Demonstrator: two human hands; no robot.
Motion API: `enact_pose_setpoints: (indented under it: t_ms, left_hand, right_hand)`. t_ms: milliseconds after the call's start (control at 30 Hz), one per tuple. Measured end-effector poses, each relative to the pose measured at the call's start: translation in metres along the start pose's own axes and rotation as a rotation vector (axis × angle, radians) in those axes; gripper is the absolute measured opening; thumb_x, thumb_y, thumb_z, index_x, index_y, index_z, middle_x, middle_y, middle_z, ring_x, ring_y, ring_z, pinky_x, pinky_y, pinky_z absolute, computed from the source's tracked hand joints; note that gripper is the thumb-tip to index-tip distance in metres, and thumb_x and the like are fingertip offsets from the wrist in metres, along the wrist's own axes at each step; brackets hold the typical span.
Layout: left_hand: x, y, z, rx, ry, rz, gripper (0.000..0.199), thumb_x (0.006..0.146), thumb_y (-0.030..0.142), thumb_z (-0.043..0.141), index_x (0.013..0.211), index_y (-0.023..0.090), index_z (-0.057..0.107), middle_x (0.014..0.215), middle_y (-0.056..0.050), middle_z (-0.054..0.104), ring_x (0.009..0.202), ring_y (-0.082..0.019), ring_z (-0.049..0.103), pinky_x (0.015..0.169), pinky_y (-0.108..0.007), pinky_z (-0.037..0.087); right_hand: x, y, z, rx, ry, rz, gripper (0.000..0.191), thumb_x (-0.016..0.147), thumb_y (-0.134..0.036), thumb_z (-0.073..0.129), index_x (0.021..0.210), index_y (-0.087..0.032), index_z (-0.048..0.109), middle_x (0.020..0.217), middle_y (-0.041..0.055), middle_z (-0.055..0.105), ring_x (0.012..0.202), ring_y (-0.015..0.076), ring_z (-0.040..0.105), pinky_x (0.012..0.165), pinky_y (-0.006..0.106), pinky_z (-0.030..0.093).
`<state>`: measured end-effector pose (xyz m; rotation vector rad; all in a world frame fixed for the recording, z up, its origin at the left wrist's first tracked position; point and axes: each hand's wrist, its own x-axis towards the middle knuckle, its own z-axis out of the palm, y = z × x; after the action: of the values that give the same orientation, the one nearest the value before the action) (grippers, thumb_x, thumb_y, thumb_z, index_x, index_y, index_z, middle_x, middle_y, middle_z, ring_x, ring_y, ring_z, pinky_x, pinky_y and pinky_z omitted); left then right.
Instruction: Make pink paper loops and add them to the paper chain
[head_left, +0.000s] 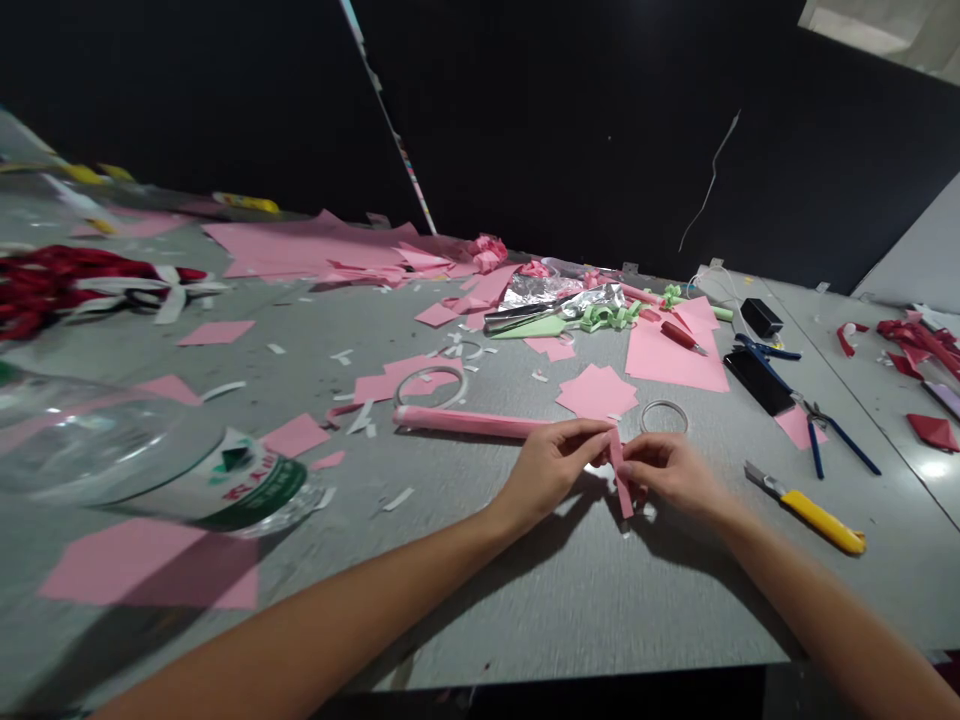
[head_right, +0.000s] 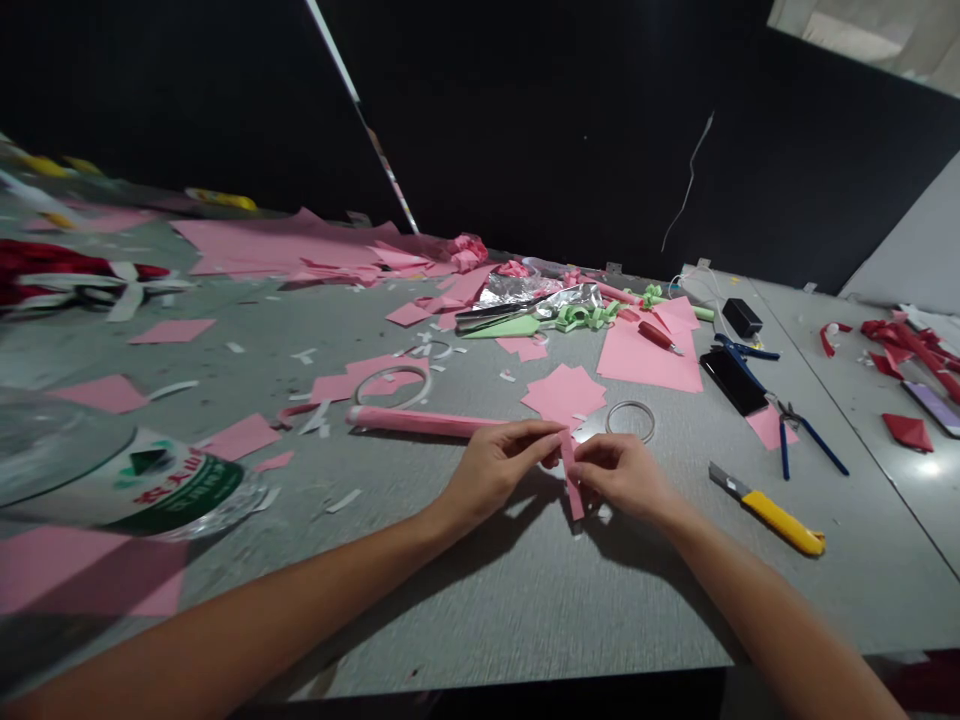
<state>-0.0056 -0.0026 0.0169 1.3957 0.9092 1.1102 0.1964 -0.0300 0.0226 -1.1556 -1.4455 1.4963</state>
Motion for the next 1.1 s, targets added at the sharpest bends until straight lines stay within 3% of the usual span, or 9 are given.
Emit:
enact_pose_setpoints:
  t_ms: [200,367,433,600,667,833,900,967,1100]
  left_hand:
    - [-0.005,0.002,-0.001,0.301,-0.026,0.264,0.016,0.094,0.026,0.07,0.095,0.024,0.087,0.096,-0.007,0.085,0.088,-0.025,0.077,0.086,-0.037,0.056]
    - [-0.011,0.002,-0.003,0.385,-0.121,0.467,0.022,0.096,0.021,0.066,0.103,0.025,0.087,0.097,-0.008,0.085,0.09,-0.024,0.077,0.086,-0.035,0.057]
    - [-0.01,0.001,-0.002,0.343,-0.104,0.398,0.021,0.096,0.023,0.067,0.104,0.026,0.087,0.1,-0.008,0.085,0.092,-0.025,0.077,0.088,-0.036,0.057]
    - [-0.002,0.0,0.0,0.101,-0.092,0.045,0.017,0.09,0.032,0.077,0.099,0.021,0.086,0.1,-0.01,0.084,0.091,-0.026,0.077,0.084,-0.037,0.059]
    - [-0.001,0.0,0.0,0.119,-0.116,0.067,0.013,0.089,0.031,0.077,0.093,0.021,0.085,0.096,-0.009,0.084,0.089,-0.026,0.077,0.084,-0.036,0.059]
    - [-0.005,0.003,-0.001,0.347,-0.093,0.364,0.014,0.093,0.02,0.068,0.093,0.023,0.082,0.094,-0.007,0.083,0.089,-0.023,0.075,0.085,-0.035,0.055]
    - [-0.006,0.003,-0.001,0.374,-0.088,0.417,0.015,0.093,0.018,0.067,0.094,0.023,0.082,0.094,-0.006,0.082,0.088,-0.022,0.075,0.084,-0.034,0.055]
    - [-0.006,0.003,-0.001,0.367,-0.087,0.396,0.014,0.094,0.02,0.068,0.094,0.023,0.082,0.095,-0.007,0.083,0.088,-0.022,0.075,0.084,-0.034,0.054]
    - [-0.003,0.003,0.0,0.274,-0.115,0.223,0.014,0.094,0.026,0.07,0.095,0.022,0.084,0.098,-0.008,0.083,0.091,-0.024,0.076,0.085,-0.034,0.055]
  right_hand:
    - [0.001,0.002,0.004,0.071,0.002,0.088,0.04,0.082,-0.053,0.087,0.096,-0.018,0.076,0.074,0.0048,0.075,0.061,0.0177,0.073,0.055,0.029,0.057]
    - [0.0,0.0,0.005,0.145,0.001,0.083,0.043,0.078,-0.055,0.09,0.085,-0.016,0.074,0.061,0.0013,0.069,0.05,0.015,0.066,0.052,0.028,0.055]
    - [-0.001,-0.002,0.005,0.147,0.008,0.066,0.041,0.078,-0.054,0.09,0.082,-0.016,0.074,0.059,0.0004,0.067,0.048,0.0143,0.064,0.05,0.028,0.054]
    - [0.001,0.002,0.005,0.06,0.084,0.021,0.036,0.082,-0.052,0.086,0.086,-0.017,0.078,0.063,0.0013,0.069,0.05,0.0142,0.063,0.05,0.027,0.052]
    - [0.002,0.005,0.005,0.053,0.097,0.039,0.036,0.081,-0.051,0.087,0.083,-0.017,0.077,0.061,0.001,0.068,0.05,0.0144,0.062,0.051,0.027,0.051]
    - [0.002,0.007,0.006,0.218,0.042,0.095,0.04,0.079,-0.054,0.089,0.084,-0.016,0.077,0.058,0.0003,0.065,0.047,0.0119,0.058,0.048,0.025,0.045]
    - [0.001,0.005,0.006,0.265,0.016,0.116,0.041,0.077,-0.053,0.09,0.085,-0.016,0.077,0.058,-0.0007,0.064,0.046,0.011,0.056,0.046,0.024,0.042]
    - [0.0,0.004,0.007,0.239,0.025,0.119,0.039,0.075,-0.051,0.092,0.086,-0.016,0.077,0.059,-0.001,0.064,0.047,0.0115,0.057,0.046,0.023,0.041]
    - [0.001,0.005,0.008,0.111,0.08,0.062,0.032,0.077,-0.045,0.09,0.083,-0.017,0.077,0.061,-0.0002,0.065,0.049,0.013,0.058,0.047,0.025,0.043]
